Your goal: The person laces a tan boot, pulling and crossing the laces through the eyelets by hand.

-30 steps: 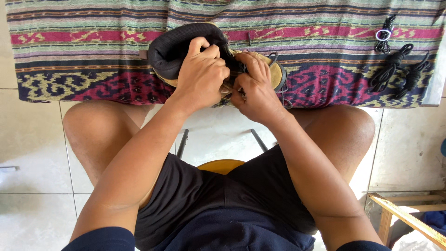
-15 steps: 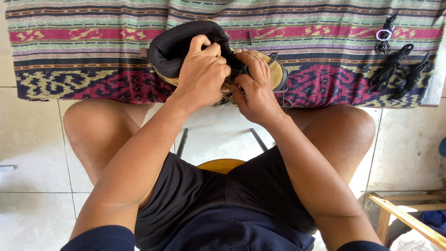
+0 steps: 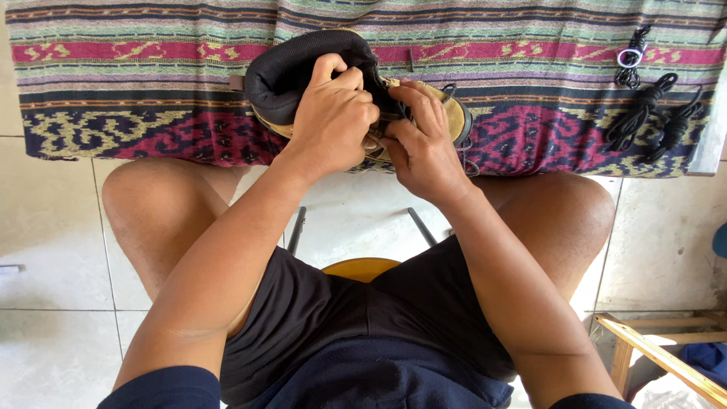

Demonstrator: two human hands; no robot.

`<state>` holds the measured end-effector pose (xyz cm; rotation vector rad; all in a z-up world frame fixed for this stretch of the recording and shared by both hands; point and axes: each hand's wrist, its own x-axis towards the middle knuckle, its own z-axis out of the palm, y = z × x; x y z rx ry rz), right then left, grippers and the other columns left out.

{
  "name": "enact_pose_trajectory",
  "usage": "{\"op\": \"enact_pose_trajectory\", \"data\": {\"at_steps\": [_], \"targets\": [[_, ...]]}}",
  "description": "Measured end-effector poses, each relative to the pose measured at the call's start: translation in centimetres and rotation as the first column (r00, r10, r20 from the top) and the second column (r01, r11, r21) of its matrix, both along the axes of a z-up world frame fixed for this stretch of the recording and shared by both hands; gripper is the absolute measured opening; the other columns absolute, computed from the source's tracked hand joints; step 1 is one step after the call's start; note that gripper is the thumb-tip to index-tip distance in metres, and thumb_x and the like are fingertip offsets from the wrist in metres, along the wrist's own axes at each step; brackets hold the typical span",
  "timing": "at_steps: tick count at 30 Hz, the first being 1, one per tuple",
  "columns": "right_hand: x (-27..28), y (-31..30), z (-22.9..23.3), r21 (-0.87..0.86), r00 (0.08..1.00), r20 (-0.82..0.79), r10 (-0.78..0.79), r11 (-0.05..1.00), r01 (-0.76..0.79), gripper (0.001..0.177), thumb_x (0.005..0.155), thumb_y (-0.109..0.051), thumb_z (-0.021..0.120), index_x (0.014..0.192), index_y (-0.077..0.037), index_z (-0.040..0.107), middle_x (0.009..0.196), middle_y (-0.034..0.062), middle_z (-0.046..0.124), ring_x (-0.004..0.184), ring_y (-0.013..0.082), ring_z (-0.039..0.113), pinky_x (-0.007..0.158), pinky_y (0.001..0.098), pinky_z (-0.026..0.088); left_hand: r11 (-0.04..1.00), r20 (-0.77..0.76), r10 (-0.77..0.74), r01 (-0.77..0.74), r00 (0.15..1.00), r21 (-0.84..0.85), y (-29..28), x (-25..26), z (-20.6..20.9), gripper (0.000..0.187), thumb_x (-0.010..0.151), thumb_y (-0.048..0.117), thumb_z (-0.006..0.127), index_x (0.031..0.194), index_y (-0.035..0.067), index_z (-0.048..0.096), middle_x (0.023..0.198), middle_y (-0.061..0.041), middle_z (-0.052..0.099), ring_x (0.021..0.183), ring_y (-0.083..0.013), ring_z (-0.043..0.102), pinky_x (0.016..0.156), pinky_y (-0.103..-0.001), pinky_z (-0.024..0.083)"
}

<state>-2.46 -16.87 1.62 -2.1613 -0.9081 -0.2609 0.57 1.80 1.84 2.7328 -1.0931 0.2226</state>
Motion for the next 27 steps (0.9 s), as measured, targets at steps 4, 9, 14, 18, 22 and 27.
{"op": "enact_pose_trajectory", "data": {"at_steps": [4,9,14,18,22,27], "targets": [[-0.4,-0.2,0.4,-0.109,1.0,0.015,-0.012,0.994,0.013,0.018,0.099,-0.011,0.055,0.085,0.001,0.055,0.132,0.0224,0.046,0.131,0.0446,0.039,0.106,0.0621,0.031,1.0,0.009,-0.003,0.003,1.0,-0.024,0.1,0.0,0.2,0.011,0.055,0.003,0.065,0.058,0.013,0.066,0.053,0.005,0.053,0.074,-0.021,0.049,0.092,-0.04,0.032],[-0.7,-0.6,-0.2,-0.218,0.999,0.045,-0.001,0.976,0.011,0.021,0.095,-0.007,0.055,0.076,0.001,0.055,0.138,0.0193,0.045,0.136,0.0442,0.034,0.11,0.0643,0.024,1.0,-0.011,-0.005,0.005,1.0,-0.005,0.2,0.1,0.1,0.011,0.055,0.005,0.064,0.059,0.015,0.067,0.054,0.007,0.054,0.075,-0.0204,0.049,0.093,-0.04,0.031],[-0.9,-1.1,-0.7,-0.227,0.999,-0.015,-0.032,0.973,0.028,0.015,0.084,-0.003,0.058,0.07,0.0,0.055,0.138,0.0165,0.046,0.137,0.0423,0.034,0.11,0.0639,0.022,0.997,-0.008,0.005,-0.005,1.0,-0.071,0.3,0.1,0.3,0.014,0.054,0.0,0.064,0.055,0.014,0.061,0.052,0.006,0.051,0.074,-0.0204,0.048,0.092,-0.039,0.031],[-0.5,-2.0,0.1,-0.128,0.992,-0.124,-0.002,0.992,-0.014,0.007,0.077,-0.002,0.064,0.073,0.001,0.059,0.133,0.0209,0.049,0.133,0.0456,0.035,0.103,0.0652,0.032,0.996,-0.036,0.007,-0.01,0.999,-0.085,0.2,0.0,0.4,0.017,0.052,-0.003,0.066,0.054,0.014,0.061,0.051,0.006,0.049,0.073,-0.0206,0.046,0.092,-0.039,0.03],[0.7,-4.4,2.0,-0.08,0.989,-0.141,0.039,0.995,-0.051,0.018,0.088,0.008,0.067,0.071,0.004,0.063,0.114,0.0197,0.063,0.121,0.0358,0.056,0.107,0.0542,0.049,1.0,-0.039,0.016,-0.017,0.999,-0.023,0.1,0.0,0.3,0.019,0.05,-0.002,0.069,0.057,0.015,0.066,0.052,0.006,0.052,0.074,-0.0209,0.048,0.092,-0.04,0.031],[2.6,-10.2,-0.5,-0.242,0.862,-0.021,-0.507,0.839,0.488,0.007,0.091,0.005,0.069,0.098,0.005,0.068,0.109,0.0194,0.058,0.092,0.0346,0.061,0.062,0.0392,0.057,0.996,0.09,0.005,-0.012,0.996,0.084,-0.2,-0.8,1.9,0.014,0.075,0.017,0.078,0.066,0.015,0.068,0.06,0.003,0.056,0.075,-0.0211,0.05,0.088,-0.038,0.037]]}}
